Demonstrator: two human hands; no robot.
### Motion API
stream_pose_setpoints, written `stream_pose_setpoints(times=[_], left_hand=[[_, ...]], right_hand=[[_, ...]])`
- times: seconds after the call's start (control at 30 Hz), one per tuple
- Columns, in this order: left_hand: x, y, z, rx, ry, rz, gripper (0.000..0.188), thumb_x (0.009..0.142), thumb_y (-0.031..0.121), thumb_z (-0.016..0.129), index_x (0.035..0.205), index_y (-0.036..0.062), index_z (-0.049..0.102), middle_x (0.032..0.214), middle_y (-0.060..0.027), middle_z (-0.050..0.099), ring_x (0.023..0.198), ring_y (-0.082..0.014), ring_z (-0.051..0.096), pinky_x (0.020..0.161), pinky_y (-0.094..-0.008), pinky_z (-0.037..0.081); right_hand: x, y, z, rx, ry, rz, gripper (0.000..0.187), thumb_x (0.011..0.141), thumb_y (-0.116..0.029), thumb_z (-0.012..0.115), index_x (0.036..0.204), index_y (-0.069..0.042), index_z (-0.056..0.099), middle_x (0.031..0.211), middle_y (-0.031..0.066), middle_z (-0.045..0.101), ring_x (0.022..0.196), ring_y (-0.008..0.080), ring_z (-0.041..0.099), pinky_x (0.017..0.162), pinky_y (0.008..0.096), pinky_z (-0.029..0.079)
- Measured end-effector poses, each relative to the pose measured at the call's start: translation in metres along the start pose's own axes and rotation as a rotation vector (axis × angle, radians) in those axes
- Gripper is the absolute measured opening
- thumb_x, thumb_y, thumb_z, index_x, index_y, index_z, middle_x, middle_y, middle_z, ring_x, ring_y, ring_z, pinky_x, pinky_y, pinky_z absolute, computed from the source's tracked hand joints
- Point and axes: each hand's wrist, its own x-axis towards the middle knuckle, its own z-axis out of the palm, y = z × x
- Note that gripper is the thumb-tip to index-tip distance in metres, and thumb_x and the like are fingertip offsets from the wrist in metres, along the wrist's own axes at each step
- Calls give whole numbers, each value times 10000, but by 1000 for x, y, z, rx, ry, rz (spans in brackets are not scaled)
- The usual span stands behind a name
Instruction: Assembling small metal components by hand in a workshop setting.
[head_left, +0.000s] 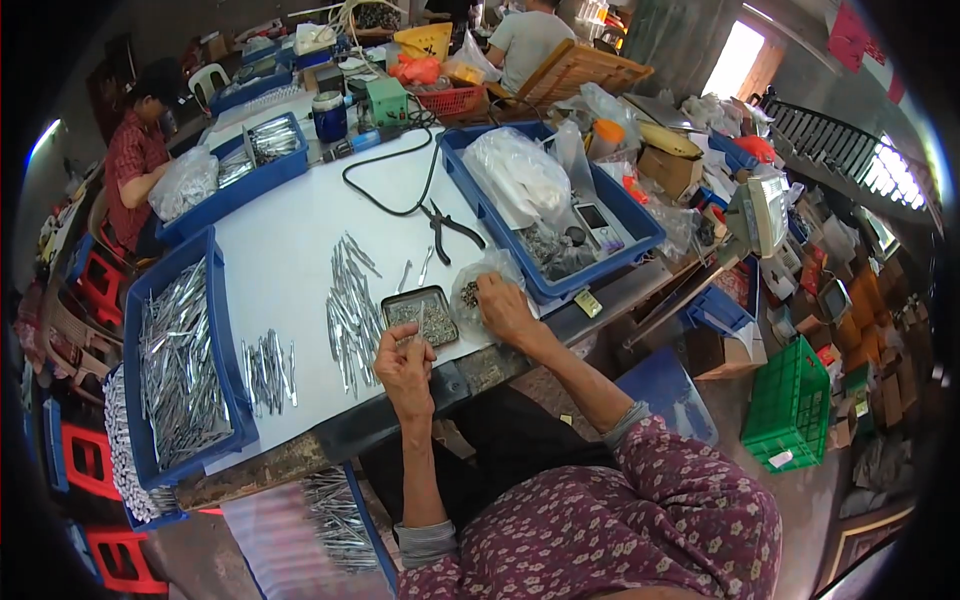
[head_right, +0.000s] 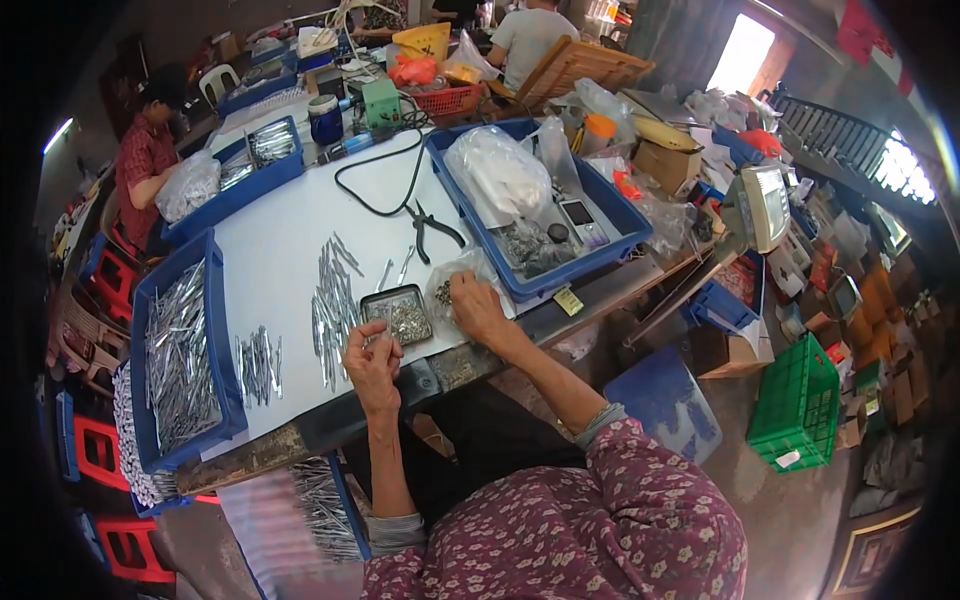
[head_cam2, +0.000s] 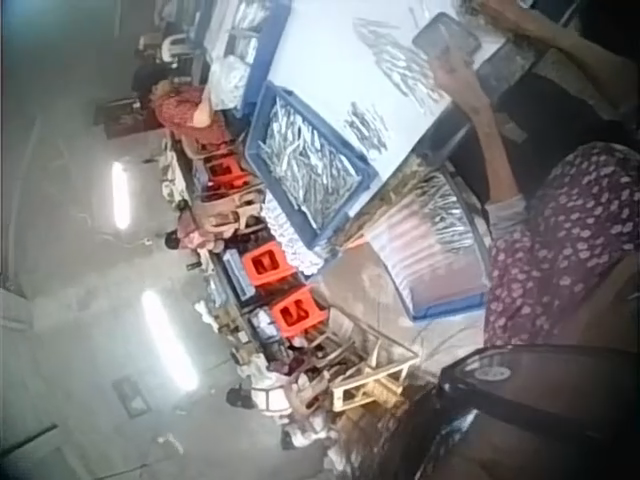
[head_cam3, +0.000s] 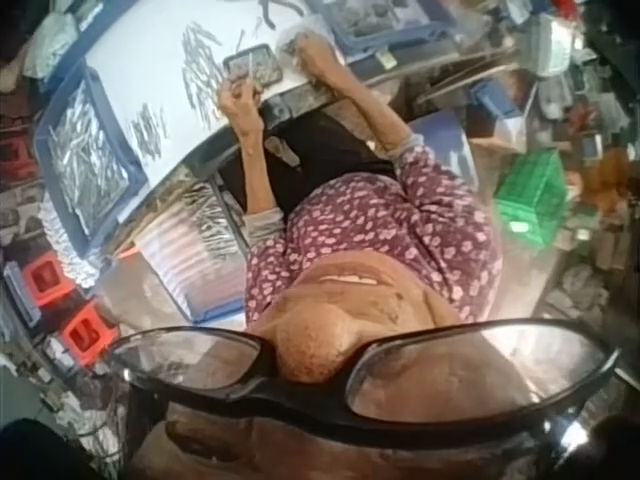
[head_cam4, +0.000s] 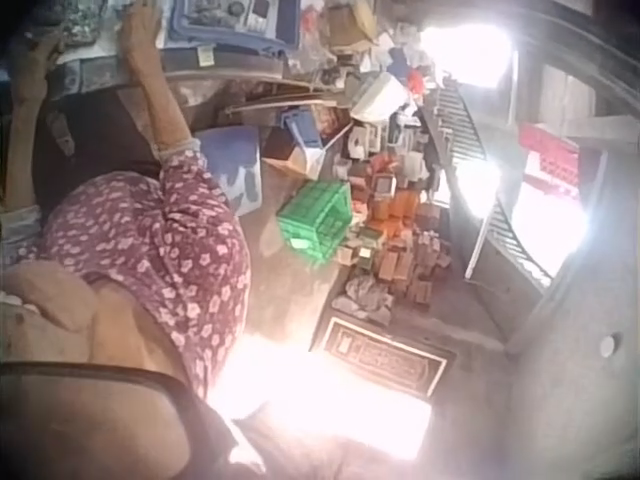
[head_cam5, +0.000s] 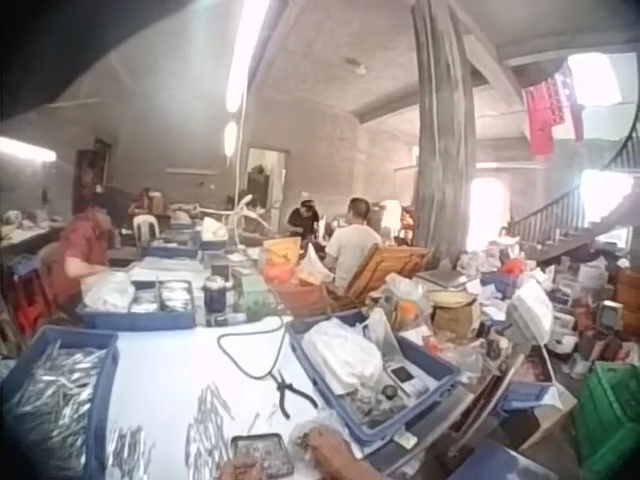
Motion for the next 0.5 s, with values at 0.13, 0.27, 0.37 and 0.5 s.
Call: stream_pose_setpoints(times=[0.13, 0.27, 0.37, 0.5], left_hand=[[-3, -1, -1, -33, 13, -56, 119, 780, 4, 494, 899, -4, 500, 550, -27, 509, 396, -17, 328, 354, -164, 223], [-2, 3, 4, -45, -20, -23, 101, 799, 24, 509, 895, -3, 502, 558, -32, 505, 382, -19, 316, 342, -162, 211], [-5, -3, 0, -25, 2, -54, 98, 804, 32, 507, 897, 0, 503, 563, -35, 508, 381, -21, 316, 343, -163, 209], [-6, -2, 4, -90, -22, -83, 103, 801, 27, 508, 902, 5, 501, 564, -39, 509, 378, -21, 312, 342, -162, 204]], right_hand=[[-4, -2, 1, 63, 61, 22, 120, 709, -41, 499, 811, 3, 454, 806, 211, 518, 669, 391, 552, 577, 449, 463], [-5, 1, -3, 200, 141, 18, 112, 713, -60, 505, 795, -5, 452, 792, 210, 516, 670, 393, 543, 569, 460, 445], [-8, 1, 0, 250, 193, 19, 111, 711, -55, 506, 792, -6, 448, 774, 212, 515, 672, 397, 536, 567, 464, 435], [-6, 2, -3, 316, 225, 75, 102, 716, -56, 512, 780, -3, 452, 745, 212, 528, 663, 390, 535, 558, 455, 420]])
